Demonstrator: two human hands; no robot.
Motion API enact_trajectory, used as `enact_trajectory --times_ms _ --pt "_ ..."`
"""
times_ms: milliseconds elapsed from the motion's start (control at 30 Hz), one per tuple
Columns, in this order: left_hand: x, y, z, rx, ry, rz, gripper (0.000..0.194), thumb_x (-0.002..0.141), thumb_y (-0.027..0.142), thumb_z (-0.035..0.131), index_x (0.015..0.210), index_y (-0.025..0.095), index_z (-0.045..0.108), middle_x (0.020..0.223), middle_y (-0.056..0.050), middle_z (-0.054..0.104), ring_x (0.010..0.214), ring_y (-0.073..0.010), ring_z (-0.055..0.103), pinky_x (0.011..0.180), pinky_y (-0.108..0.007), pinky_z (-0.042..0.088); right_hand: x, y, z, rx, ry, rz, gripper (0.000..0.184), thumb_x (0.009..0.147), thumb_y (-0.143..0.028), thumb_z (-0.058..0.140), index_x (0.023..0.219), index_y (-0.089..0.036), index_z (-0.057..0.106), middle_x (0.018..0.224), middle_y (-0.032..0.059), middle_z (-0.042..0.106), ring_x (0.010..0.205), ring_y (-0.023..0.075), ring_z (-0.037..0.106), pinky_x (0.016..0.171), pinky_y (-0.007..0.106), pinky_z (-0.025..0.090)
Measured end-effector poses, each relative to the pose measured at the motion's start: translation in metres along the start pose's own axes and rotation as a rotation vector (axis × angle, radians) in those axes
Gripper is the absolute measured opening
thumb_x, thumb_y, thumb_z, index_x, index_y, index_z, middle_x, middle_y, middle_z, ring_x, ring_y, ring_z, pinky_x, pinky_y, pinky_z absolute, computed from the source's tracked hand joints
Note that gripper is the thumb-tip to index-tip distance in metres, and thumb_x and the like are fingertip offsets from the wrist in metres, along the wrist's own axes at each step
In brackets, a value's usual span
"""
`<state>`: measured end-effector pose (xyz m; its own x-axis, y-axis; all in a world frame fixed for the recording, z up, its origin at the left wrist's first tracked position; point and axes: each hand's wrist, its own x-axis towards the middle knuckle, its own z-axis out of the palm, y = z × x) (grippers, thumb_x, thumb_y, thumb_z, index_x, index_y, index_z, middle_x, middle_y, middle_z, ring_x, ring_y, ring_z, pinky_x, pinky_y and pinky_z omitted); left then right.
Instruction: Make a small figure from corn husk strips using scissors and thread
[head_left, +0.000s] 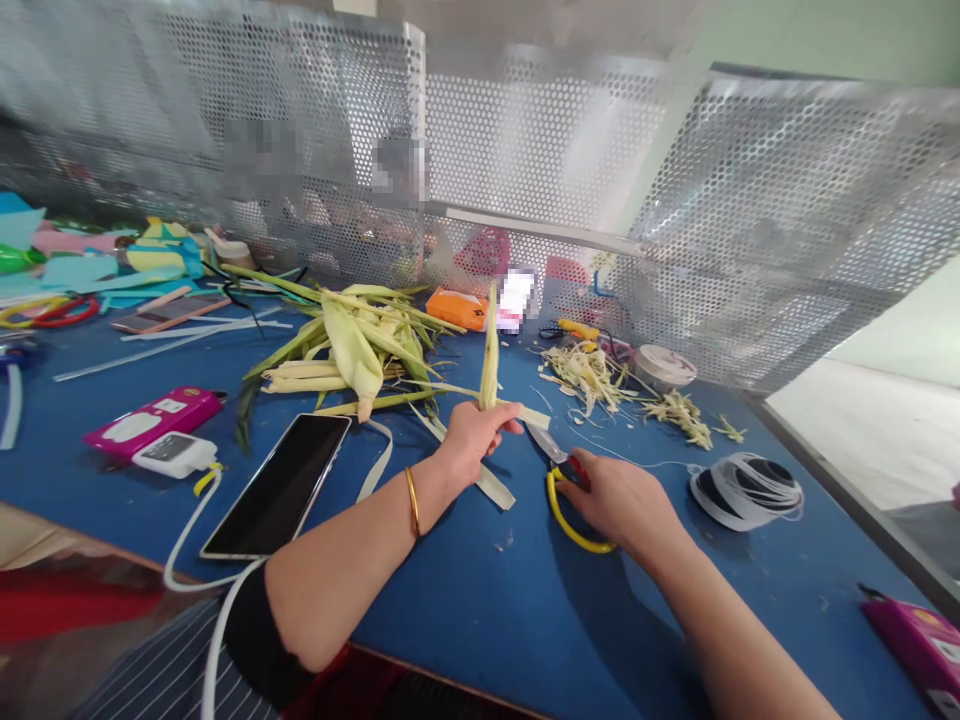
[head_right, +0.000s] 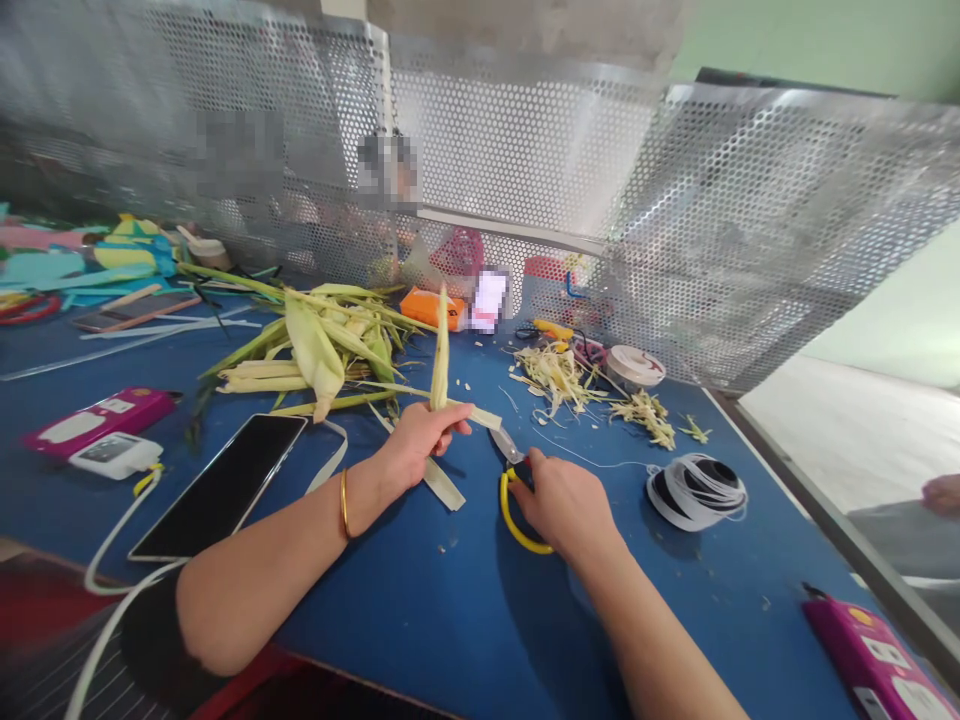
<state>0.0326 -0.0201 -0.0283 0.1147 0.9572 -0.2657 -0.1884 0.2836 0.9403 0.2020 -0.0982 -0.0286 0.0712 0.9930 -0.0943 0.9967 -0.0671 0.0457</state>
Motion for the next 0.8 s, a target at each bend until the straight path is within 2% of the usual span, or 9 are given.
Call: enact_trajectory --times_ms 67,133,233,333,400,533,667,733,800 --pt "-0.005 -0.001 0.002 0.076 -0.073 0.004 0.024 0.071 0.022 0.072 0.051 0.014 0.061 0.047 -0.003 0.058 0.034 -0.0038 0.03 0.036 -0.021 0.017 -0.003 0.002 -0.005 -0.012 0.032 -0.009 0.03 0.091 -0.044 0.05 0.089 -0.022 0.07 0.086 0.0105 0.072 0.078 0.0254 0.068 0.056 0.029 0.035" --pt "-0.01 -0.003 0.003 0.137 -0.152 0.012 0.027 0.07 0.022 0.072 0.048 0.015 0.06 0.044 -0.002 0.055 0.034 -0.0044 0.03 0.036 -0.021 0.018 -0.003 0.004 -0.007 0.106 0.136 0.011 0.032 0.092 -0.044 0.048 0.085 -0.023 0.071 0.089 0.0088 0.071 0.078 0.0234 0.067 0.058 0.029 0.038" --pt "-0.013 -0.006 0.005 0.176 -0.22 0.025 0.027 0.069 0.026 0.073 0.047 0.016 0.06 0.04 0.0 0.051 0.035 -0.0059 0.031 0.037 -0.021 0.02 0.001 0.003 -0.003 0.557 0.248 -0.033 0.031 0.089 -0.046 0.05 0.1 -0.023 0.068 0.087 0.0049 0.072 0.074 0.0201 0.066 0.062 0.029 0.044" --pt "-0.011 -0.01 0.006 0.184 -0.196 0.029 0.029 0.068 0.027 0.074 0.046 0.017 0.058 0.04 0.001 0.047 0.037 -0.0064 0.032 0.038 -0.021 0.021 0.003 -0.002 0.003 1.006 0.158 -0.145 0.035 0.086 -0.048 0.052 0.106 -0.02 0.062 0.077 0.0029 0.07 0.067 0.0187 0.066 0.062 0.029 0.048" --pt "-0.009 -0.012 0.006 0.198 -0.169 0.038 0.031 0.068 0.028 0.074 0.045 0.017 0.056 0.042 0.001 0.047 0.038 -0.0062 0.034 0.039 -0.022 0.022 0.004 -0.006 0.005 1.157 0.1 -0.155 0.036 0.087 -0.047 0.05 0.106 -0.019 0.061 0.072 0.0019 0.068 0.066 0.019 0.066 0.06 0.028 0.05" --pt "-0.007 -0.013 0.005 0.185 -0.173 0.024 0.033 0.068 0.033 0.077 0.048 0.016 0.056 0.043 0.003 0.045 0.038 -0.0057 0.033 0.04 -0.022 0.021 0.005 -0.007 0.01 1.105 0.166 -0.086 0.027 0.084 -0.045 0.055 0.085 -0.02 0.065 0.063 0.0003 0.065 0.057 0.017 0.063 0.055 0.026 0.046" --pt "-0.005 -0.004 0.0 -0.029 -0.197 -0.078 0.036 0.072 0.049 0.074 0.067 0.016 0.061 0.045 0.007 0.038 0.036 -0.0037 0.023 0.038 -0.02 0.013 0.009 -0.001 0.012 0.99 0.308 0.087 0.025 0.083 -0.041 0.055 0.074 -0.021 0.065 0.059 -0.0002 0.065 0.052 0.0153 0.058 0.055 0.025 0.042" --pt "-0.003 0.002 -0.002 -0.142 -0.217 -0.065 0.033 0.078 0.047 0.069 0.072 0.015 0.061 0.05 0.006 0.042 0.037 -0.0039 0.029 0.038 -0.018 0.018 0.008 -0.002 0.011 0.858 0.351 0.112 0.024 0.084 -0.04 0.054 0.075 -0.021 0.066 0.062 -0.0003 0.067 0.055 0.0155 0.058 0.056 0.025 0.039" --pt "-0.002 0.006 -0.004 -0.211 -0.229 -0.026 0.025 0.085 0.037 0.064 0.075 0.014 0.062 0.056 0.003 0.051 0.041 -0.0054 0.041 0.04 -0.018 0.029 0.005 -0.008 0.011 0.748 0.316 0.064 0.023 0.085 -0.037 0.053 0.075 -0.022 0.067 0.064 -0.0007 0.068 0.057 0.0158 0.058 0.056 0.026 0.037"
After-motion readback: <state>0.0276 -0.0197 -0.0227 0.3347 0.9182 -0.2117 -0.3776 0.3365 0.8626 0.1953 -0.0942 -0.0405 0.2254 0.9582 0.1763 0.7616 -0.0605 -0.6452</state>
